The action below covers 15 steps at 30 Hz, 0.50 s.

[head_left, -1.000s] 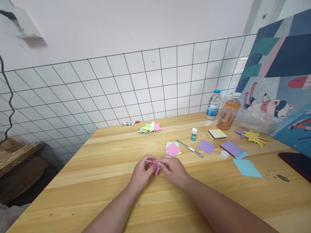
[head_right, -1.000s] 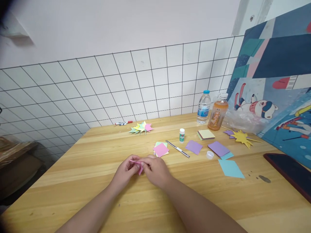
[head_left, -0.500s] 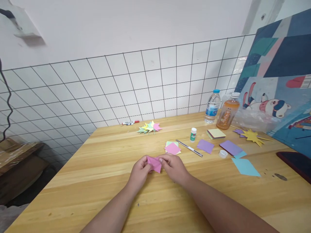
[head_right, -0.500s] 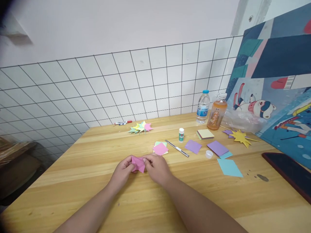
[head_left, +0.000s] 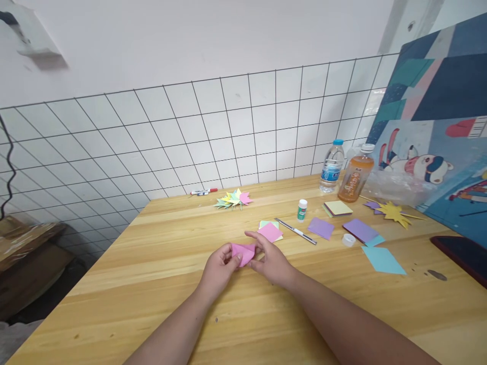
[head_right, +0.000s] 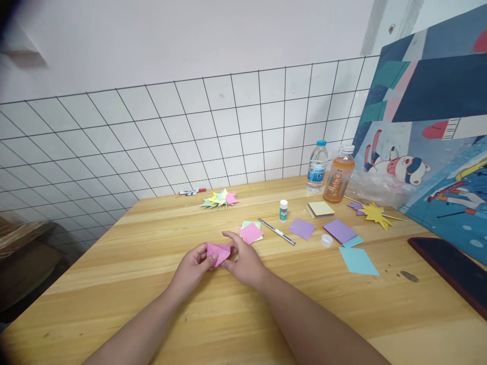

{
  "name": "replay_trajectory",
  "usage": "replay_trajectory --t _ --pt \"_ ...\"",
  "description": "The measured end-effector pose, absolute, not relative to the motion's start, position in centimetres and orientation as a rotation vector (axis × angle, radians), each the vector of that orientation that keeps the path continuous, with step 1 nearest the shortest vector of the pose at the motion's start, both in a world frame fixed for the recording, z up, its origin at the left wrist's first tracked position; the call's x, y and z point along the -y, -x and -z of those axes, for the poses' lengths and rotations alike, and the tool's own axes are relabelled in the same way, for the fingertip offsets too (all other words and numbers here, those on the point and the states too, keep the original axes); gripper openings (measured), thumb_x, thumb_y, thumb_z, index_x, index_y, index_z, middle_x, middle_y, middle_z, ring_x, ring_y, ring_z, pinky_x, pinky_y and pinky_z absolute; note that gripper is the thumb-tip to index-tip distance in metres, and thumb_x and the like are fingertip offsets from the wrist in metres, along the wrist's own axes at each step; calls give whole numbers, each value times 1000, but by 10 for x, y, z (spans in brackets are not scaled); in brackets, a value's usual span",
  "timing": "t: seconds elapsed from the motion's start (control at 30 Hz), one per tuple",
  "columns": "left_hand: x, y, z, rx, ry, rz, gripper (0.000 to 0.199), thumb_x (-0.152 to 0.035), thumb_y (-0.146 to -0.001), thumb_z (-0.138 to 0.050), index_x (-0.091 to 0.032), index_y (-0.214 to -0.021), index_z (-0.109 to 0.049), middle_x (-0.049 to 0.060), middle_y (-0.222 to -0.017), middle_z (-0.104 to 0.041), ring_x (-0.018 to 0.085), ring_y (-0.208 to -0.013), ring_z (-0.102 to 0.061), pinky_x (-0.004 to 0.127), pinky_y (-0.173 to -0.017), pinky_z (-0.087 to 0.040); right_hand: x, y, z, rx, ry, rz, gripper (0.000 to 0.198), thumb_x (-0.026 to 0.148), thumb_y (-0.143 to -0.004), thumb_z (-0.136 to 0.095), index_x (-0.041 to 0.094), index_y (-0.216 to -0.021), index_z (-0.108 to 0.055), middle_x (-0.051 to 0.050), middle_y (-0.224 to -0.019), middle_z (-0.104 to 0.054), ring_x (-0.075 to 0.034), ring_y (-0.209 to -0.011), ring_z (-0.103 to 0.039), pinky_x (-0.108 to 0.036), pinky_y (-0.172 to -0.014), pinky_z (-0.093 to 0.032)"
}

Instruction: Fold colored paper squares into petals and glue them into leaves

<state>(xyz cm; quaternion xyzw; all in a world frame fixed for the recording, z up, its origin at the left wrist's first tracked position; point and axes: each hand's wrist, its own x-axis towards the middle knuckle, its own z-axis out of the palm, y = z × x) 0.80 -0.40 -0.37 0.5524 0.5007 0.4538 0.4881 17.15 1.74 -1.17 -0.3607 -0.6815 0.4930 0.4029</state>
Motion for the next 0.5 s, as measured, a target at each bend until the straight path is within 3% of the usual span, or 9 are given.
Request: replay_trajectory --t 0.2,0.33,0.5 --pt "8 -8 -1 -1162 -1383 -1106 24 -38 -73 -64 -16 -82 -63 5 -77 -68 17 -72 -60 25 -65 -45 -20 -169 14 1665 1005 -1251 52 13 -68 -61 22 -118 -50 3 -76 -55 -11 -63 -49 -25 -62 -42" --pt "7 -2 -2 -1133 -1299 -1132 40 -51 -81 -49 -14 -85 -64 8 -77 -66 18 -68 -58 26 -61 -46 -22 -169 13 1567 1013 -1306 46 14 -68 -59 19 -113 -52 1 -79 -59 -11 -63 -50 -24 -59 -41" --pt "7 -3 -2 -1140 -1388 -1002 33 -46 -77 -58 -14 -80 -66 7 -75 -67 18 -70 -59 26 -64 -45 -23 -170 6 1512 1057 -1328 39 17 -68 -59 17 -107 -55 0 -77 -59 -11 -60 -48 -24 -55 -41"
